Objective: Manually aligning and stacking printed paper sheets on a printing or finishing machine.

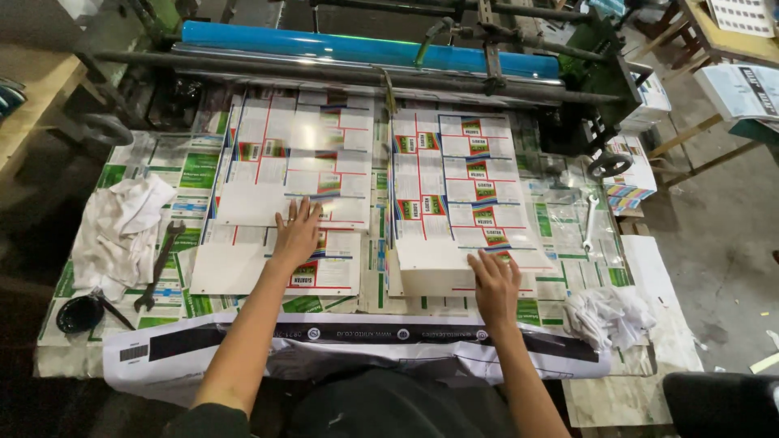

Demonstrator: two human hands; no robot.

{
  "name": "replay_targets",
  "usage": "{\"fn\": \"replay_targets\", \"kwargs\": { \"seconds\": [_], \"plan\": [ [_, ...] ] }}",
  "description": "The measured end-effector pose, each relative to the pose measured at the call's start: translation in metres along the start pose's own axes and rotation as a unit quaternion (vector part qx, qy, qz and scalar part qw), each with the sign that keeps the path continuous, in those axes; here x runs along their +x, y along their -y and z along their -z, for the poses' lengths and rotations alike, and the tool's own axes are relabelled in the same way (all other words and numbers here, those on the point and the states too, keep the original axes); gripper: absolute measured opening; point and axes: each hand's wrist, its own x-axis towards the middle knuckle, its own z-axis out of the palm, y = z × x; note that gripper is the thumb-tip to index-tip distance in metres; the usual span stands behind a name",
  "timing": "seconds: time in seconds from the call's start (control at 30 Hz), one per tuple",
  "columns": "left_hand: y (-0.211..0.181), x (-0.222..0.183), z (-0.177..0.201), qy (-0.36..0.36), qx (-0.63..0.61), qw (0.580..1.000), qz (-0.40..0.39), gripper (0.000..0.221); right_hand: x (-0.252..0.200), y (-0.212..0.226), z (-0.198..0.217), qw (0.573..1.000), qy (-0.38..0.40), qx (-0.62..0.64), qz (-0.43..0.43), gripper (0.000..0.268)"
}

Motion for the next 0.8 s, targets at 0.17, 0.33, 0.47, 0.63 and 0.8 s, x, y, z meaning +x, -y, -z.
{"fn": "replay_targets", "kwargs": {
  "seconds": [0.17, 0.33, 0.47, 0.63, 0.8],
  "plan": [
    [-0.02, -0.013, 0.002, -0.035, -0.055, 0.998, 0.0, 0.067, -0.018, 0.011, -0.013, 0.999, -0.033, -0.015, -0.008, 0.048],
    [-0.03, -0.073, 0.004, -0.049, -0.089, 0.995, 0.002, 0.067, -0.033, 0.002, -0.045, 0.999, 0.015, -0.023, -0.015, 0.046],
    [-0.026, -0.116, 0.027, -0.017, -0.103, 0.993, 0.046, 0.08, -0.023, 0.0, -0.046, 0.999, 0.041, -0.001, -0.003, 0.042],
    [-0.017, -0.131, 0.04, 0.062, -0.091, 0.993, 0.036, 0.102, -0.002, -0.007, -0.056, 0.999, 0.034, 0.027, 0.01, 0.042],
    [-0.012, -0.127, 0.041, 0.079, -0.087, 0.993, 0.026, 0.084, 0.013, -0.018, -0.069, 0.999, 0.04, 0.036, -0.001, 0.043]
  ]
}}
